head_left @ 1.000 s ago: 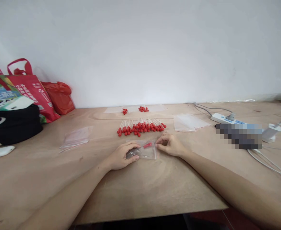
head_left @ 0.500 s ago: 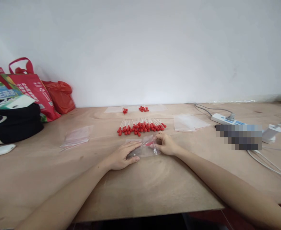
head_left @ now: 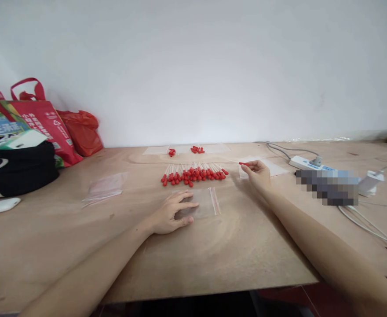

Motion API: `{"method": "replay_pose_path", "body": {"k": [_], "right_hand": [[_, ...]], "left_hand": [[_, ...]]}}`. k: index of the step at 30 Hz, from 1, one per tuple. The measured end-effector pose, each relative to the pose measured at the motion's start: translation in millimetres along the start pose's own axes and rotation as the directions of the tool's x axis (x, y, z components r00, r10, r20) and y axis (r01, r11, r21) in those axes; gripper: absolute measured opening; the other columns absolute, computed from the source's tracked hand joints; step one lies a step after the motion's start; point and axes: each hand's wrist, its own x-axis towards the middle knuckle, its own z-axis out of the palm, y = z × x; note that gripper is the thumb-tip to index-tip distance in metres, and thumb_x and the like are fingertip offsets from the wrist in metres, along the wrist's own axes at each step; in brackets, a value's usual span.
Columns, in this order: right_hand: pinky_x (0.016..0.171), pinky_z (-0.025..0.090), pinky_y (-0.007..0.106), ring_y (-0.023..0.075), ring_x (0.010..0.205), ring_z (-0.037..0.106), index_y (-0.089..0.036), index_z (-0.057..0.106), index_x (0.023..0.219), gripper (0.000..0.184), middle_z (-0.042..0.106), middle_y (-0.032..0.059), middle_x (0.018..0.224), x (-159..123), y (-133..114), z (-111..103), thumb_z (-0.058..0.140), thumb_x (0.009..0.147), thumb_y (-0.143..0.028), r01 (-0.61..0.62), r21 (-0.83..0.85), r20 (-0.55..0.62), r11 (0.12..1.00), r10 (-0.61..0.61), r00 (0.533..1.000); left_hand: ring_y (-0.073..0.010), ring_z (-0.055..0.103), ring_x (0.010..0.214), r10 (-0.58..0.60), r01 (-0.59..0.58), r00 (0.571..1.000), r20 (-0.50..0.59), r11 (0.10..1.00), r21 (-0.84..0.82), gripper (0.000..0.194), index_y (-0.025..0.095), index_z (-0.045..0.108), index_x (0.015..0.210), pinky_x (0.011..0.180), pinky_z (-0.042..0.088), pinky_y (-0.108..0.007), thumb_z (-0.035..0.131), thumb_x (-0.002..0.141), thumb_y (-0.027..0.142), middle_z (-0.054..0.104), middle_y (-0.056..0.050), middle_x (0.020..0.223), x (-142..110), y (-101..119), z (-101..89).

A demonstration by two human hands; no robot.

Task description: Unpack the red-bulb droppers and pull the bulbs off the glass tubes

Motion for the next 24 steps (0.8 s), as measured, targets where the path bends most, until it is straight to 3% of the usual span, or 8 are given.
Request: {"method": "replay_pose_path", "body": {"k": [3, 6, 9, 11, 15, 19, 24], "right_hand": [[0.060, 0.042, 0.026, 0.0146, 0.063, 0.057, -0.015, 0.059, 0.074, 0.031, 0.064, 0.0047, 0.070, -6, 3, 14, 0.060, 0.062, -0.045, 0.056, -0.198, 0.056, 0.979, -0.046, 0.997], [0.064, 0.041, 0.027, 0.0155, 0.068, 0.058, -0.018, 0.063, 0.077, 0.028, 0.066, 0.0038, 0.074, -10, 3, 21, 0.057, 0.066, -0.043, 0.146, -0.353, 0.223, 0.924, -0.068, 0.972], [0.073, 0.038, 0.032, 0.0182, 0.076, 0.057, -0.024, 0.066, 0.083, 0.026, 0.066, 0.0022, 0.079, -12, 0, 20, 0.052, 0.072, -0.042, 0.274, -0.500, 0.343, 0.822, -0.102, 0.934], [0.078, 0.034, 0.036, 0.0209, 0.084, 0.054, -0.027, 0.066, 0.086, 0.026, 0.066, 0.0020, 0.085, -13, -2, 17, 0.048, 0.075, -0.041, 0.329, -0.585, 0.350, 0.741, -0.135, 0.927], [0.078, 0.029, 0.038, 0.0229, 0.093, 0.048, -0.027, 0.066, 0.089, 0.024, 0.063, 0.0035, 0.097, -12, -4, 11, 0.047, 0.075, -0.034, 0.352, -0.687, 0.325, 0.636, -0.164, 0.931], [0.077, 0.026, 0.039, 0.0239, 0.093, 0.045, -0.026, 0.066, 0.087, 0.023, 0.062, 0.0055, 0.096, -8, -2, 2, 0.049, 0.072, -0.032, 0.357, -0.756, 0.338, 0.550, -0.140, 0.931], [0.078, 0.025, 0.040, 0.0237, 0.092, 0.045, -0.024, 0.065, 0.087, 0.025, 0.061, 0.0067, 0.096, -1, 2, -9, 0.046, 0.072, -0.026, 0.309, -0.815, 0.295, 0.491, -0.109, 0.949]], "left_hand": [[-0.0225, 0.045, 0.109, -0.079, 0.072, 0.976, -0.202, 0.996, -0.044, 0.032, 0.022, 0.058, 0.104, 0.093, 0.036, -0.039, 0.047, 0.080, 0.040, 0.050, -0.008, 0.117, 7, 0, 4.0], [-0.0198, 0.051, 0.095, -0.088, 0.076, 0.961, -0.261, 0.996, -0.056, 0.024, 0.020, 0.059, 0.094, 0.085, 0.041, -0.035, 0.050, 0.078, 0.035, 0.055, -0.006, 0.101, 19, 2, 4.4], [-0.0195, 0.049, 0.094, 0.015, -0.015, 0.984, -0.177, 1.000, 0.003, 0.021, 0.021, 0.058, 0.097, 0.084, 0.040, -0.035, 0.049, 0.079, 0.027, 0.055, -0.006, 0.099, 34, 9, 0.1], [-0.0215, 0.045, 0.102, 0.126, -0.122, 0.990, -0.061, 0.990, 0.075, 0.027, 0.024, 0.055, 0.105, 0.088, 0.037, -0.038, 0.049, 0.079, 0.020, 0.051, -0.006, 0.108, 46, 15, -4.7], [-0.0285, 0.031, 0.118, 0.218, -0.249, 0.950, 0.223, 0.960, 0.124, 0.050, 0.033, 0.047, 0.115, 0.093, 0.028, -0.048, 0.056, 0.071, 0.012, 0.038, -0.005, 0.129, 75, 26, -14.0], [-0.0299, 0.032, 0.117, 0.231, -0.277, 0.923, 0.308, 0.954, 0.115, 0.028, 0.027, 0.059, 0.088, 0.091, 0.025, -0.050, 0.067, 0.063, 0.018, 0.043, -0.003, 0.124, 98, 33, -17.7], [-0.0257, 0.042, 0.105, 0.277, -0.330, 0.901, 0.333, 0.937, 0.114, 0.017, 0.019, 0.056, 0.060, 0.086, 0.028, -0.041, 0.070, 0.060, 0.028, 0.054, -0.002, 0.102, 108, 34, -20.1]]}}
